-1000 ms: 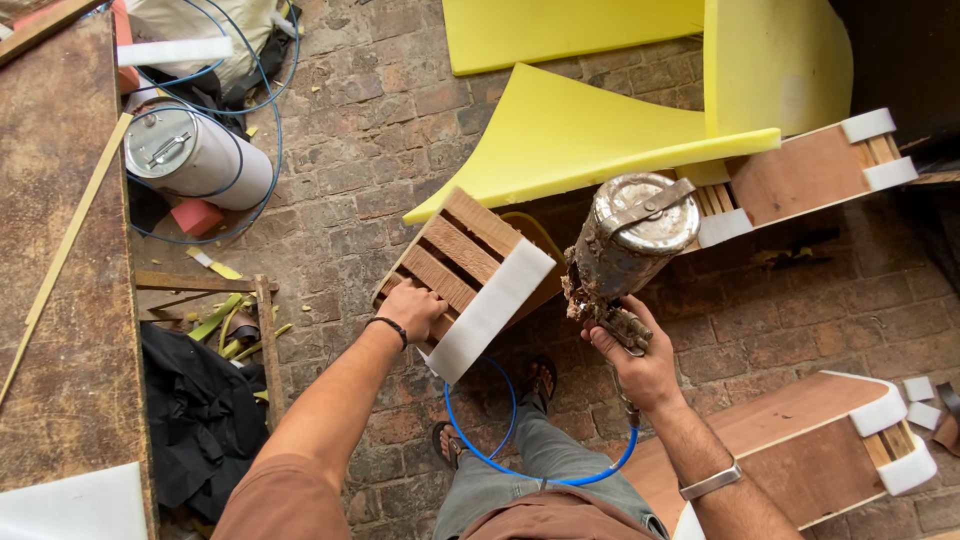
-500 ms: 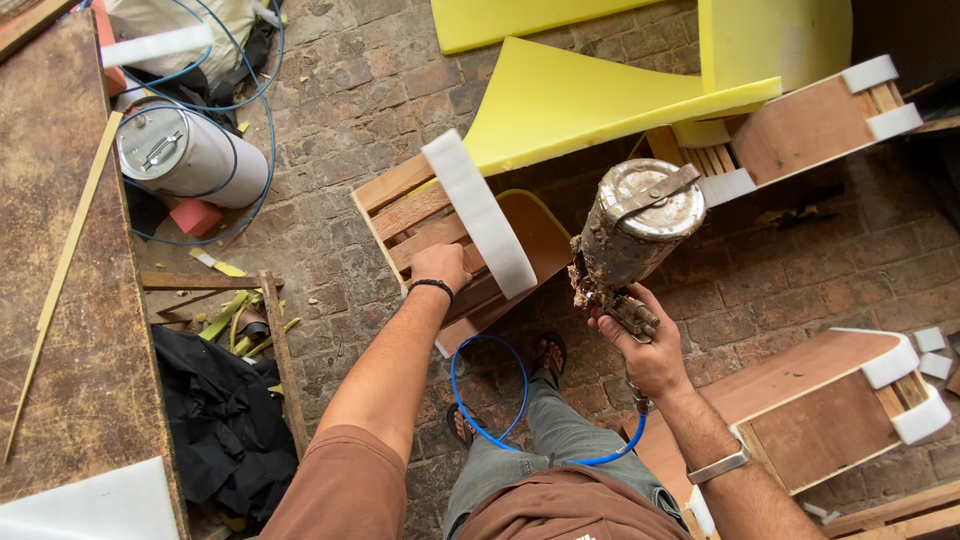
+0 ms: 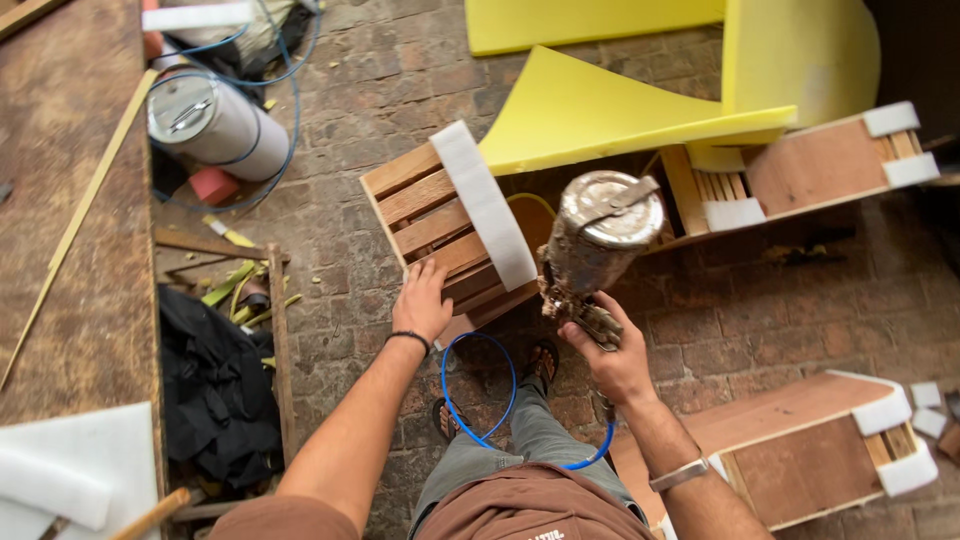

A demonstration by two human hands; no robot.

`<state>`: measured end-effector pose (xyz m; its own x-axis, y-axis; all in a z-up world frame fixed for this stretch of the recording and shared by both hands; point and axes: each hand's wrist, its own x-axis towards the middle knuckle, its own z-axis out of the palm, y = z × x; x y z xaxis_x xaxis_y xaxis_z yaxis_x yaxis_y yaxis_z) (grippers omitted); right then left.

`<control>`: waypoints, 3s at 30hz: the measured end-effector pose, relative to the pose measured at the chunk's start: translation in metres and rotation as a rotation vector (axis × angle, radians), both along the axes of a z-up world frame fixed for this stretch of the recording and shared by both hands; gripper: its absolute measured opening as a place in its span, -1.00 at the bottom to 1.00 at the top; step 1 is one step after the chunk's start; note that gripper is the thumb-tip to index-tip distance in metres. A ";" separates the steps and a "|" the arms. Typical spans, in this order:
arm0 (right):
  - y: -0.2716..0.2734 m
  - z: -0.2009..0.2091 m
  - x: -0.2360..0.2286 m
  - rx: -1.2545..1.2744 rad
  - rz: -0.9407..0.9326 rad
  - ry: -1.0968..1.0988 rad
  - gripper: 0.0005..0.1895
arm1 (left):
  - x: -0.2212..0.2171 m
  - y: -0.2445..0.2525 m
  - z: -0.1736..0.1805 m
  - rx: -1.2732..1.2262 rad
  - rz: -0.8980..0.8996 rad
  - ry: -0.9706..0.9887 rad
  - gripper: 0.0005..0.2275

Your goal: The person applies adhesive to wooden chair parts using a spray gun, then places white foam padding onto the chair frame. They trim the foam with a knife and continue applying adhesive and padding to additional chair components.

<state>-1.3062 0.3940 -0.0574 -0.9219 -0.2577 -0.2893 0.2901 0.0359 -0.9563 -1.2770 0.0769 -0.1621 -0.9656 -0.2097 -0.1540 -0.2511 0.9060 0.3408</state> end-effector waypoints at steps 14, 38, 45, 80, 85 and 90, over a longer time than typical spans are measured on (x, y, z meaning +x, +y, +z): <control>-0.112 0.022 -0.003 0.129 0.175 0.088 -0.43 | 0.248 -0.042 -0.043 0.276 0.420 -0.426 -0.63; -0.142 0.038 -0.006 0.211 0.153 0.329 -0.48 | 0.280 -0.052 -0.034 0.509 0.644 -0.541 -0.58; -0.163 0.042 -0.012 0.016 0.128 0.190 -0.45 | 0.252 -0.017 -0.046 0.890 0.112 -0.247 -0.31; -0.178 0.050 -0.022 0.168 0.130 0.309 -0.46 | 0.235 -0.089 -0.012 1.550 1.258 0.238 -0.51; -0.169 0.048 -0.014 0.072 0.134 0.319 -0.49 | 0.233 -0.087 -0.006 1.535 1.221 0.236 -0.56; -0.164 0.048 -0.003 0.141 0.110 0.308 -0.49 | 0.230 -0.088 0.001 1.524 1.180 0.227 -0.66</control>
<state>-1.3092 0.2302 -0.0090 -0.9402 -0.3382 -0.0415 -0.0244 0.1884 -0.9818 -1.0474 -0.0110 -0.1615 -0.4862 -0.4983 -0.7179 -0.2616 -0.7009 0.6636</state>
